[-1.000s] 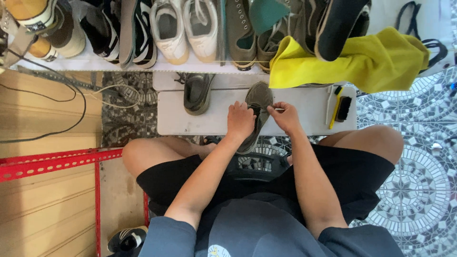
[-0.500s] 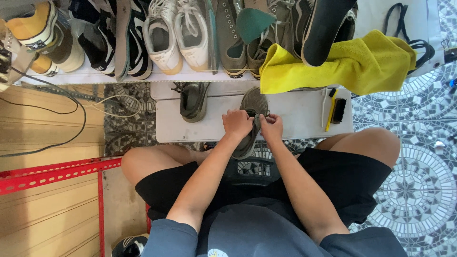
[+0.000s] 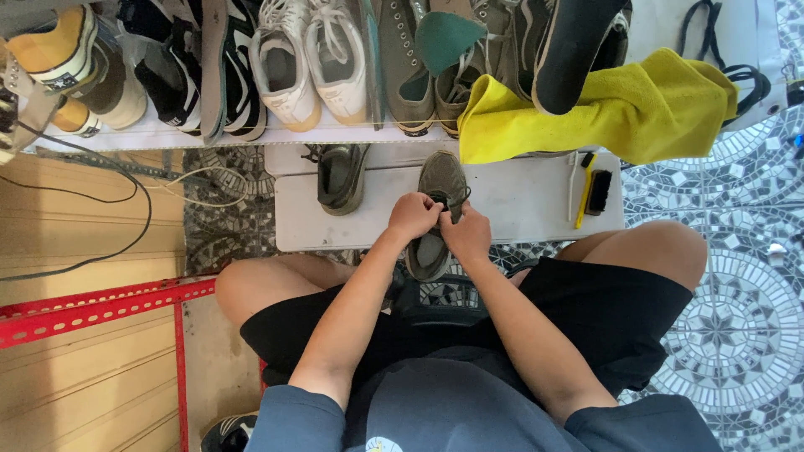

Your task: The person sits on a stool and laces a grey sneaker placed on a white bench. They thread the laces through the eyelets, pull them tight, and tie a knot. The person repeats this process for the other shoe.

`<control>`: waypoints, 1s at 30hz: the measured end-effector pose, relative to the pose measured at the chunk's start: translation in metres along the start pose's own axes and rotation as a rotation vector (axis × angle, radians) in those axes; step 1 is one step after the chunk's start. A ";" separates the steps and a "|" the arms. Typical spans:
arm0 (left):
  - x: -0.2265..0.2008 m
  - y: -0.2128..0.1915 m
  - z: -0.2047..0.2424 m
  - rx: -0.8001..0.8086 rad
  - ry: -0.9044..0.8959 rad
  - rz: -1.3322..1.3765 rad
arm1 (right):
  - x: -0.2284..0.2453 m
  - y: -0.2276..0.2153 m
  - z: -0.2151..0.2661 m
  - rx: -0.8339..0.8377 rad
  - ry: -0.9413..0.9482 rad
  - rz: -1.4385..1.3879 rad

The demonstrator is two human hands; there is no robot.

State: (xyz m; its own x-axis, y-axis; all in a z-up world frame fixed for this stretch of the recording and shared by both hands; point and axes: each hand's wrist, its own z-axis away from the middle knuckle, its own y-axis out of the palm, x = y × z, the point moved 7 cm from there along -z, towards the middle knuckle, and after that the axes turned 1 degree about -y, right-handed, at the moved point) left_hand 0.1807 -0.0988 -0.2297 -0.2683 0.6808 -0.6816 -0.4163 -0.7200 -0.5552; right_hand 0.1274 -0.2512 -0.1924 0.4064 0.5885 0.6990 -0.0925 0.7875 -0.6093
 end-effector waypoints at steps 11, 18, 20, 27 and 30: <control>0.024 0.020 0.008 -0.068 -0.045 0.080 | -0.032 0.048 -0.036 -0.008 -0.157 0.554; 0.043 0.028 0.012 -0.163 -0.093 0.178 | -0.029 0.057 -0.048 -0.002 -0.204 0.756; 0.037 0.024 0.023 -0.175 -0.098 0.192 | -0.033 0.056 -0.049 -0.002 -0.205 0.721; 0.028 0.015 0.050 -0.192 -0.086 0.267 | -0.034 0.057 -0.055 -0.008 -0.208 0.692; 0.025 0.012 0.061 -0.191 -0.101 0.299 | -0.027 0.050 -0.046 0.000 -0.186 0.670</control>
State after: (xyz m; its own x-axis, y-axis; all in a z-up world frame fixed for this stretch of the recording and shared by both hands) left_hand 0.1161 -0.0825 -0.2241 -0.4424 0.4397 -0.7816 -0.1399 -0.8947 -0.4242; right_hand 0.1540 -0.2366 -0.2589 0.0989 0.9693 0.2251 -0.2689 0.2438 -0.9318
